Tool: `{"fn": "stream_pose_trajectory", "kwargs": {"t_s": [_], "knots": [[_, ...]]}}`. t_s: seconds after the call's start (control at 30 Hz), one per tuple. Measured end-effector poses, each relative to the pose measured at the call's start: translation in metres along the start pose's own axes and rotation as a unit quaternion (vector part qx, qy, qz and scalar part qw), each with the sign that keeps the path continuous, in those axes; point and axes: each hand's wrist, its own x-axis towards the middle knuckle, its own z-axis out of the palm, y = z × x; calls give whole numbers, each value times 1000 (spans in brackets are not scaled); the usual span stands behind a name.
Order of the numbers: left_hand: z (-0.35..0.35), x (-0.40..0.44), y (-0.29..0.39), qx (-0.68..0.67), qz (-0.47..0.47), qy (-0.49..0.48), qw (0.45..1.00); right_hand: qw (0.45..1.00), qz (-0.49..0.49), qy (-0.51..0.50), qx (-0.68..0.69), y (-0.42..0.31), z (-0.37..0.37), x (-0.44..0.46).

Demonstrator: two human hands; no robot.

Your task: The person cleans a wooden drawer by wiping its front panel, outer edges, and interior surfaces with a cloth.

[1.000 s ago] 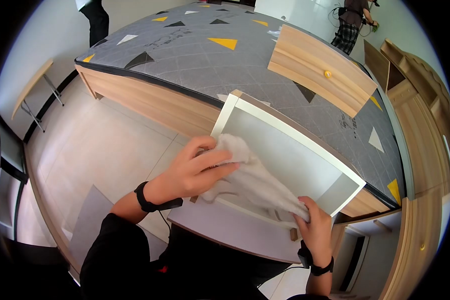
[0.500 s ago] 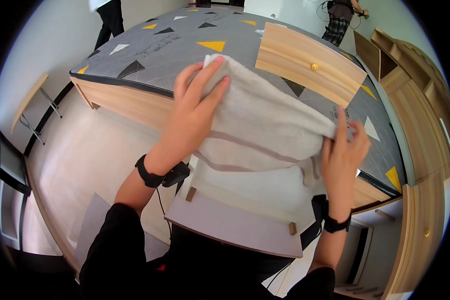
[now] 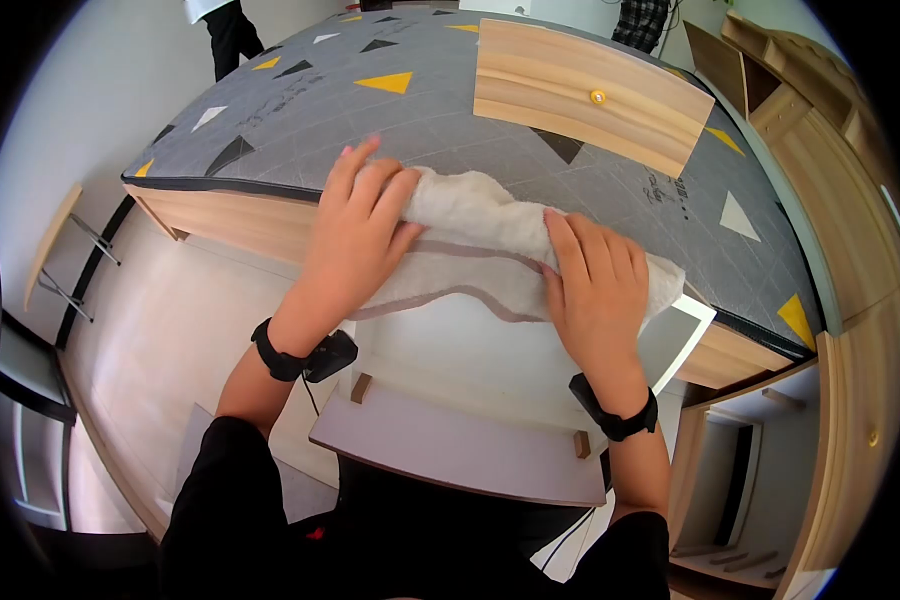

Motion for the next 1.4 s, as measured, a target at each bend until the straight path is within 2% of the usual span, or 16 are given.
{"fn": "stream_pose_trajectory", "kwargs": {"t_s": [0.17, 0.3, 0.37, 0.6, 0.67, 0.7, 0.77, 0.97, 1.2, 1.4], "knots": [[6, 11, 10, 96, 61, 20, 993, 1000, -2, -13, 20, 12, -8, -4], [22, 22, 27, 106, 105, 22, 989, 998, 25, -43, 24, 29, -19, -19], [33, 28, 46, 47, 130, 11, 990, 997, 39, -55, 27, 39, -27, -29], [47, 46, 89, 34, 213, 8, 976, 986, 144, -88, -18, 72, -55, -67], [56, 43, 91, -50, 170, -29, 984, 980, 177, -80, -40, 69, -62, -78], [53, 44, 91, -58, 193, -32, 979, 980, 180, -70, -44, 66, -63, -78], [44, 45, 85, 0, 229, -10, 973, 976, 205, -55, -53, 62, -62, -78], [35, 46, 82, 20, 253, -45, 966, 973, 162, -31, -159, 54, -53, -91], [29, 46, 81, -86, 255, -52, 962, 977, 169, -32, -127, 39, -61, -108], [26, 39, 76, -156, 299, -101, 936, 977, 168, -41, -126, 28, -63, -123]]}}
